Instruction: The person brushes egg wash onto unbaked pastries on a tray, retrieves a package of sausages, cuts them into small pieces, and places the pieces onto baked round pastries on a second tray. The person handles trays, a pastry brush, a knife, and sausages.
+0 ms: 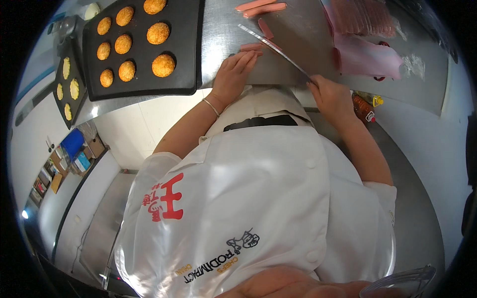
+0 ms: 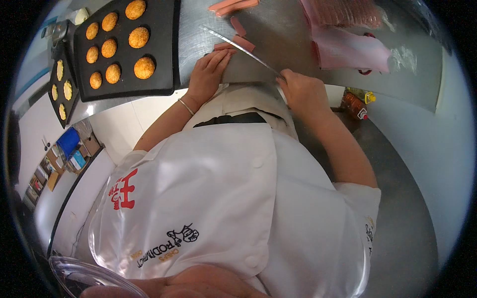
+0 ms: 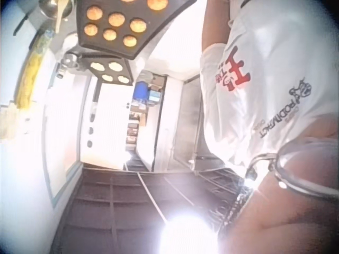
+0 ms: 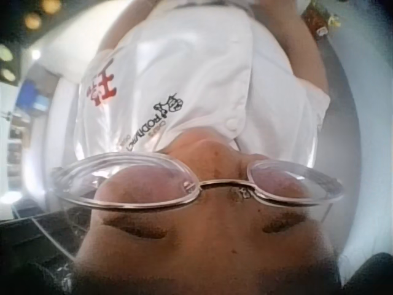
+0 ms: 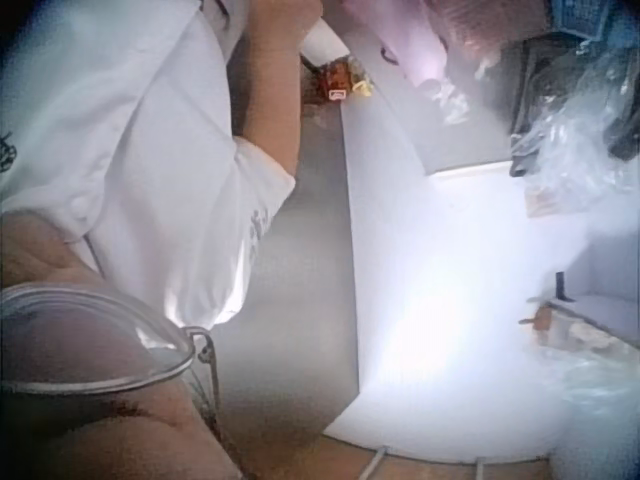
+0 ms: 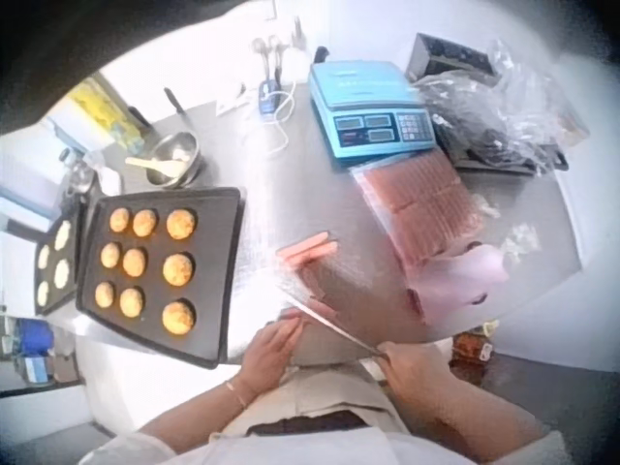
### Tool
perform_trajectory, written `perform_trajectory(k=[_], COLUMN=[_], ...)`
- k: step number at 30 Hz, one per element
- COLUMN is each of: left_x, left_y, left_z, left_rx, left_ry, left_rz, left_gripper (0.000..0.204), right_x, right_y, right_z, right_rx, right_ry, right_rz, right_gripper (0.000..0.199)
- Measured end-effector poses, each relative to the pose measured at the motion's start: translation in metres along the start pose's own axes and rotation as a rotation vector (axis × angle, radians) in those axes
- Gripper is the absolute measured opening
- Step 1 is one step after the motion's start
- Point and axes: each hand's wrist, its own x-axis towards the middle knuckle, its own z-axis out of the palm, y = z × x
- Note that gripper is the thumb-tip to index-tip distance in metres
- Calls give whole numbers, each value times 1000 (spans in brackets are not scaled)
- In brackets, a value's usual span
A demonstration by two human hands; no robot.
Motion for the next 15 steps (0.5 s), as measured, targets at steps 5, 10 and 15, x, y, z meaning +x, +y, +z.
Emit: perform_trajectory(k=[5,10,15], left_x=[-5,-15,-13], left_y=[-18,-18,-8], left_z=[3,3,-1], left_rx=[-22,14,-31], left_ry=[-71,-74,6], left_rz=[65,46,-21], left_gripper=[39,39,41], right_x=[23,46,57], right_y=[4,7,7], right_z=[-1,-9,-17], right_rx=[-169,-261,-273], right_ry=[-117,-230,-297], right_rz=[-210,-344,-348], right_gripper=[14,8,5])
